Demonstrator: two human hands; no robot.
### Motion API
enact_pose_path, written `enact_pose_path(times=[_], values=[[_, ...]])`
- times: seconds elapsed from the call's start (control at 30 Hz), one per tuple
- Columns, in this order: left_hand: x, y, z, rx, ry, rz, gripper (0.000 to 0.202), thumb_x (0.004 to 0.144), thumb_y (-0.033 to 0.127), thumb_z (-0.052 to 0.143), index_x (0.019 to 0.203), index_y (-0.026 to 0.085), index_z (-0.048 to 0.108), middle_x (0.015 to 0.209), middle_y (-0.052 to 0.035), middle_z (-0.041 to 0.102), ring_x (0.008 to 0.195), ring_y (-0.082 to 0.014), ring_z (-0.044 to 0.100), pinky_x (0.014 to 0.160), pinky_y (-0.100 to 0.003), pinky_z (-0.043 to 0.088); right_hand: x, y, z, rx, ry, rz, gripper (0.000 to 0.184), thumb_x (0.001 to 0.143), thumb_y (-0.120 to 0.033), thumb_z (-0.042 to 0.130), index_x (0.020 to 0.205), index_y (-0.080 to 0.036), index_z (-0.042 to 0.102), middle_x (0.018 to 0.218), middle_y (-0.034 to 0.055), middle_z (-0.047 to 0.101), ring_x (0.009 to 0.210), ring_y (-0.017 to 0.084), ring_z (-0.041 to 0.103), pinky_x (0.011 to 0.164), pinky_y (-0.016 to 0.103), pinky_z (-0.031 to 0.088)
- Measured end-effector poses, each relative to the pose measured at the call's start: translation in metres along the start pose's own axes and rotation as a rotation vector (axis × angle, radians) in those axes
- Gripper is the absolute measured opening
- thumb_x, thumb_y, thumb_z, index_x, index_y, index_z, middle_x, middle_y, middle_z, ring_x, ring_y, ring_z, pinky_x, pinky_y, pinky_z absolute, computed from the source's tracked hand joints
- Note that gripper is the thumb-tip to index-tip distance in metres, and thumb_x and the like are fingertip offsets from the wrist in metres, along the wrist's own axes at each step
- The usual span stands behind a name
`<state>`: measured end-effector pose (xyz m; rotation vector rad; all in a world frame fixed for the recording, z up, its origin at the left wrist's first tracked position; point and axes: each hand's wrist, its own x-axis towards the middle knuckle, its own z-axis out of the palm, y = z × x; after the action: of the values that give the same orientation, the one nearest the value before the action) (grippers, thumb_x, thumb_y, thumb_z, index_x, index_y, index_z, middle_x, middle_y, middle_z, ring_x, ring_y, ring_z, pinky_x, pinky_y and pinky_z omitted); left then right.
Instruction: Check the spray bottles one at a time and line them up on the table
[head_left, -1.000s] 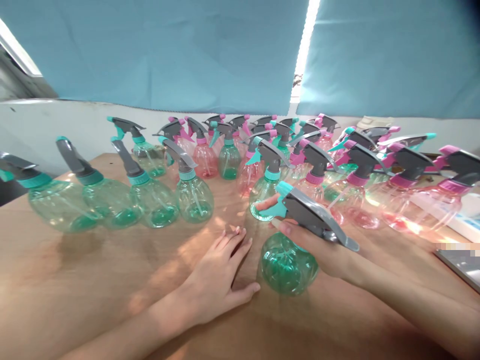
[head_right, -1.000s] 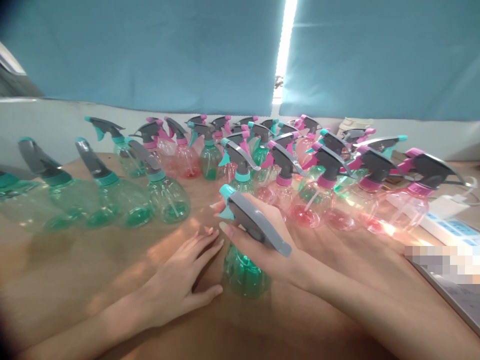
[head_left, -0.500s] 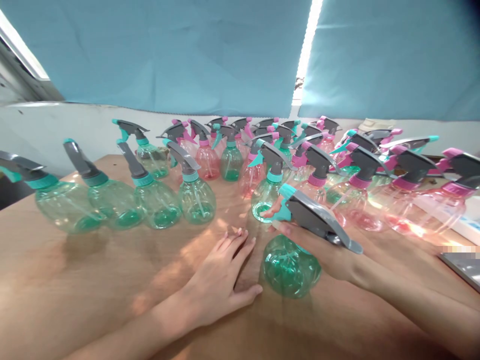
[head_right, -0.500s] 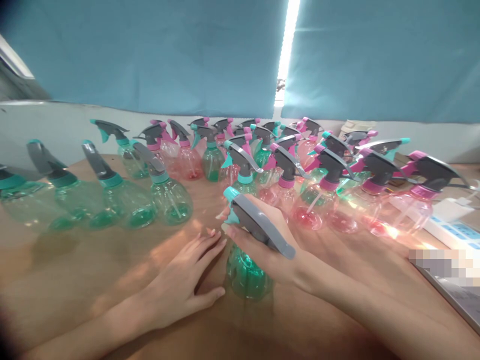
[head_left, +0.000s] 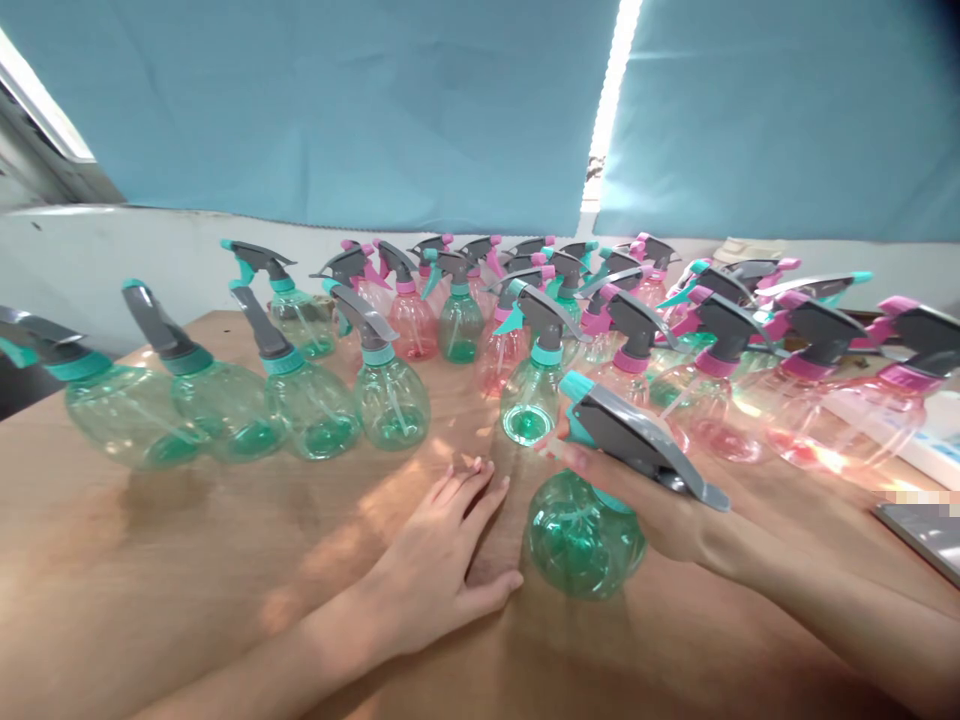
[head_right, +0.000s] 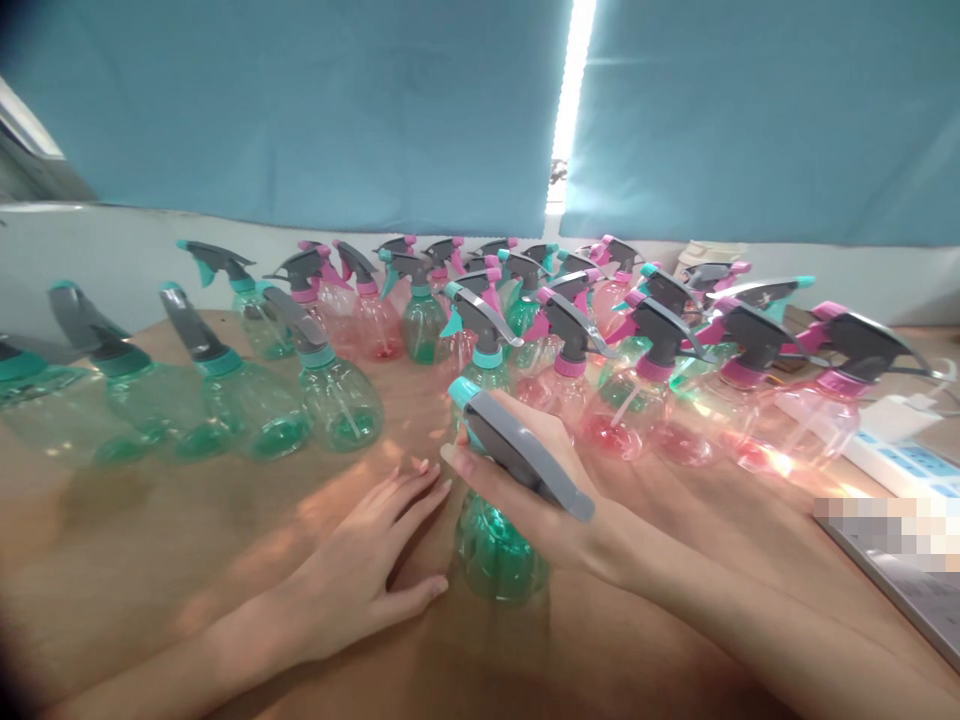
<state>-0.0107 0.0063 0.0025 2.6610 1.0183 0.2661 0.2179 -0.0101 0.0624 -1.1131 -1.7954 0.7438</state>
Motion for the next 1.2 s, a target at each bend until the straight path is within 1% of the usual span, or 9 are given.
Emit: enact_pose_path(times=[0.13,0.23,0.33,0.43,0.5,0.67,0.83,0.97,1.2], values=[[-0.0005,-0.0008,0.0005,-0.011,0.018,0.012,0.072,0.088,0.049,0.061,0.147,0.015,0.039,0.153,-0.0191,0.036,0.142,-0.0391,0.029,0.111,-0.057,0.031,0.0003,0.001,-0.0001,0.054,-0.013,0.046,0.022,0.093,-0.044,0.053,0.08,-0.027,0.055,0.069,-0.0007,0.056,0.071,0.019,0.061,0.056,0.03,0.048],[-0.0003,-0.0023,0.0019,-0.013,0.03,0.025,0.071,0.089,0.05,0.061,0.148,0.017,0.038,0.154,-0.0184,0.035,0.142,-0.0385,0.029,0.111,-0.057,0.03,0.0018,-0.0013,0.0019,0.129,-0.006,0.027,0.009,0.091,-0.034,0.057,0.097,-0.027,0.059,0.089,0.0009,0.066,0.083,0.019,0.065,0.07,0.032,0.053],[0.0006,-0.0023,0.0017,-0.007,0.024,0.027,0.072,0.088,0.051,0.061,0.147,0.016,0.04,0.153,-0.0195,0.035,0.142,-0.0383,0.029,0.111,-0.057,0.031,0.0025,-0.0038,0.005,0.173,0.028,0.042,0.008,0.089,-0.031,0.058,0.096,-0.027,0.059,0.094,0.0014,0.068,0.079,0.017,0.065,0.08,0.035,0.054],[0.0015,-0.001,-0.0001,0.016,-0.002,0.019,0.071,0.089,0.051,0.061,0.144,0.011,0.043,0.153,-0.0219,0.034,0.142,-0.0393,0.028,0.111,-0.058,0.031,0.0024,-0.0056,0.0068,0.178,0.041,0.102,0.006,0.09,-0.033,0.056,0.089,-0.027,0.058,0.078,-0.0005,0.065,0.062,0.016,0.059,0.078,0.038,0.054],[0.002,-0.0005,-0.001,0.024,-0.006,0.018,0.067,0.089,0.05,0.061,0.142,0.012,0.046,0.153,-0.0215,0.035,0.142,-0.0396,0.029,0.11,-0.058,0.032,0.0023,-0.0065,0.0064,0.184,0.034,0.103,0.005,0.09,-0.031,0.056,0.092,-0.028,0.058,0.077,-0.0004,0.064,0.06,0.015,0.057,0.074,0.037,0.054],[0.002,-0.0019,0.0005,0.019,0.004,0.028,0.064,0.089,0.05,0.061,0.141,0.015,0.048,0.153,-0.0198,0.036,0.141,-0.0397,0.03,0.11,-0.059,0.032,0.0019,-0.0072,0.004,0.174,0.032,0.062,0.011,0.089,-0.029,0.056,0.1,-0.028,0.058,0.088,0.001,0.066,0.067,0.016,0.059,0.066,0.033,0.052],[0.0016,-0.0024,0.0012,0.008,0.02,0.034,0.064,0.089,0.05,0.061,0.141,0.014,0.048,0.152,-0.0201,0.036,0.14,-0.0414,0.03,0.109,-0.061,0.032,0.0011,-0.0058,0.0047,0.189,0.049,0.035,0.013,0.089,-0.028,0.058,0.102,-0.028,0.057,0.098,0.0021,0.067,0.084,0.018,0.064,0.075,0.034,0.052],[0.0018,-0.0017,-0.0001,0.002,0.012,0.029,0.065,0.088,0.048,0.062,0.141,0.014,0.048,0.153,-0.0199,0.036,0.141,-0.0413,0.03,0.11,-0.061,0.031,0.0017,-0.0037,0.0053,0.166,0.053,0.045,0.014,0.089,-0.029,0.058,0.103,-0.028,0.058,0.095,0.0016,0.066,0.075,0.016,0.061,0.073,0.033,0.051],[0.0034,-0.0002,-0.0013,0.045,-0.017,0.023,0.067,0.088,0.05,0.061,0.141,0.011,0.048,0.152,-0.0221,0.036,0.141,-0.0414,0.03,0.109,-0.06,0.033,0.0022,-0.0027,0.0055,0.204,0.042,0.033,0.015,0.09,-0.028,0.058,0.104,-0.028,0.057,0.1,0.0014,0.067,0.089,0.017,0.064,0.078,0.031,0.051]])
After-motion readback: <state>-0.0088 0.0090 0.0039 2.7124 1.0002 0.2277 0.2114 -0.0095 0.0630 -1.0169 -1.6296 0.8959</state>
